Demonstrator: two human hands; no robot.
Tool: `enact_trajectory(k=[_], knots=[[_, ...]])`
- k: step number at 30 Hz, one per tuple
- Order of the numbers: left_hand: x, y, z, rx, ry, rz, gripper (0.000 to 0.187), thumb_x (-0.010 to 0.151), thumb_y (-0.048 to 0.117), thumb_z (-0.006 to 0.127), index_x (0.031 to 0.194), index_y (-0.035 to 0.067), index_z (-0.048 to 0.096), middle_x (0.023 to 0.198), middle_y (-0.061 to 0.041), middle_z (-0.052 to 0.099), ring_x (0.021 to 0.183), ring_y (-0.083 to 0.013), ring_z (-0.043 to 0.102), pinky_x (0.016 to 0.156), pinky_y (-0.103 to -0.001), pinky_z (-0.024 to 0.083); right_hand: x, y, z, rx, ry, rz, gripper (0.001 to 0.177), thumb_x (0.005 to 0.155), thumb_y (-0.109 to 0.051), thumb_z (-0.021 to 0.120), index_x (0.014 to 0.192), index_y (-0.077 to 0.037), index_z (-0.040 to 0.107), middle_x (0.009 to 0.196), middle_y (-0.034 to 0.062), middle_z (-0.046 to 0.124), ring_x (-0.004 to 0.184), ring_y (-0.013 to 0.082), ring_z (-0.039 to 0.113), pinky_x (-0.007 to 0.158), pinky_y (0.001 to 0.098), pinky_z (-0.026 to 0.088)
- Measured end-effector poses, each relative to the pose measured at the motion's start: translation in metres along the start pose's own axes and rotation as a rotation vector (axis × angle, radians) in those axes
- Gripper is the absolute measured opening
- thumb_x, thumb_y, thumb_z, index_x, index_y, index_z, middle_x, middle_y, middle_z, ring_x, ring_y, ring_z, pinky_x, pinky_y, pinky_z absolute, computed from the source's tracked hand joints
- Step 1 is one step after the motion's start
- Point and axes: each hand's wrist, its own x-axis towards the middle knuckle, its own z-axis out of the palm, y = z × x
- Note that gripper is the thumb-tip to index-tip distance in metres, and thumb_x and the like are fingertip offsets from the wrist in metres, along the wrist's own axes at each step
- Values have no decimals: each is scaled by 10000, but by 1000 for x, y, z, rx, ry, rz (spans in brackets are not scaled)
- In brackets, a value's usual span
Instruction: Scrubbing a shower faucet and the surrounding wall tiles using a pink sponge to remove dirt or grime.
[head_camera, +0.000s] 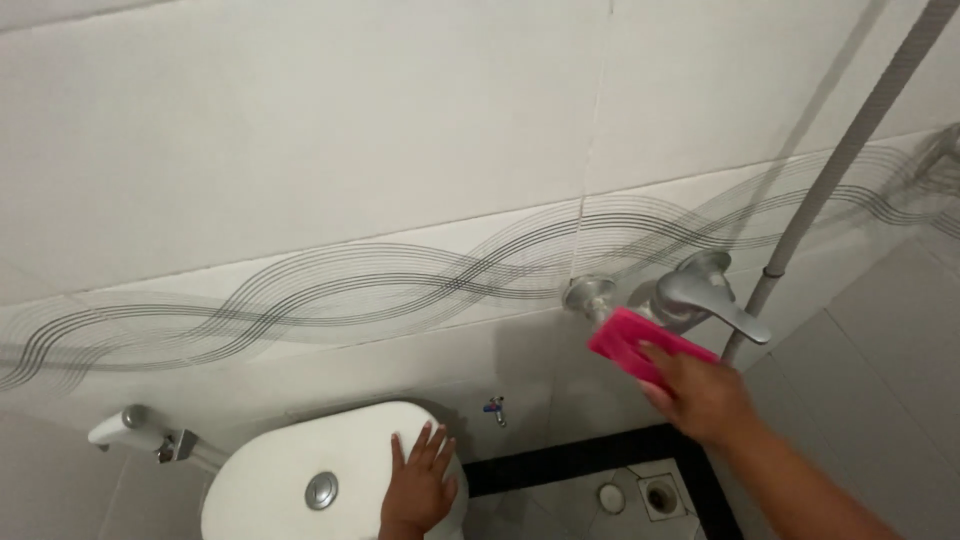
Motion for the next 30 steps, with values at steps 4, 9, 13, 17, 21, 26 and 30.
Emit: enact_trajectory(k=[4, 9, 13, 17, 21, 26, 30], knots=[[3, 6, -14, -34, -118, -43, 617, 978, 384, 519, 1543, 161, 406, 1662, -69, 263, 1559, -299, 93, 1171, -774, -23, 32, -46, -23, 8, -66, -25, 672, 938, -547, 554, 1509, -230, 396, 991, 7, 737, 839, 254, 738, 609, 512, 635], [1, 5, -8, 1, -60, -17, 608, 978, 379, 511, 1531, 140, 430, 1656, -77, 274, 1549, -309, 127, 1164, -784, 13, -13, -4, -16, -26, -53, 228, 714, 845, -596, 599, 1508, -361, 475, 1233, -39, 732, 877, 311, 768, 666, 502, 635], [-1, 6, -13, 5, -58, -24, 598, 959, 351, 524, 1514, 139, 454, 1651, -87, 291, 1553, -311, 126, 1168, -776, 22, 30, -62, -72, 120, -133, 285, 670, 911, -571, 538, 1537, -378, 396, 1302, -33, 702, 1008, 284, 744, 773, 498, 633], [2, 3, -5, 27, -110, -42, 602, 993, 374, 472, 1551, 163, 391, 1671, -59, 242, 1559, -298, 96, 1185, -760, 22, 57, -94, -105, 148, 82, 97, 672, 959, -332, 496, 1589, -306, 262, 1330, 118, 550, 604, 366, 627, 339, 469, 470], [-2, -1, 7, -22, 70, -2, 603, 928, 327, 538, 1496, 129, 485, 1638, -72, 341, 1548, -305, 187, 1170, -765, 63, 47, -96, -151, 20, -235, 303, 780, 933, -275, 540, 1626, -309, 185, 1215, 151, 530, 647, 465, 670, 490, 566, 528], [-4, 0, 10, 48, 31, 3, 626, 930, 358, 549, 1513, 151, 451, 1653, -66, 294, 1550, -303, 157, 1176, -773, 52, 60, -89, -136, 88, -60, 201, 769, 909, -121, 569, 1614, -162, 264, 1164, 232, 544, 644, 496, 643, 494, 557, 491], [-1, -1, 13, 74, 83, 11, 647, 917, 376, 572, 1509, 145, 454, 1631, -68, 338, 1544, -306, 174, 1177, -782, 52, 100, -111, -181, 107, -246, 378, 619, 1004, -288, 415, 1606, -211, 292, 1111, 243, 629, 805, 485, 689, 579, 579, 523]])
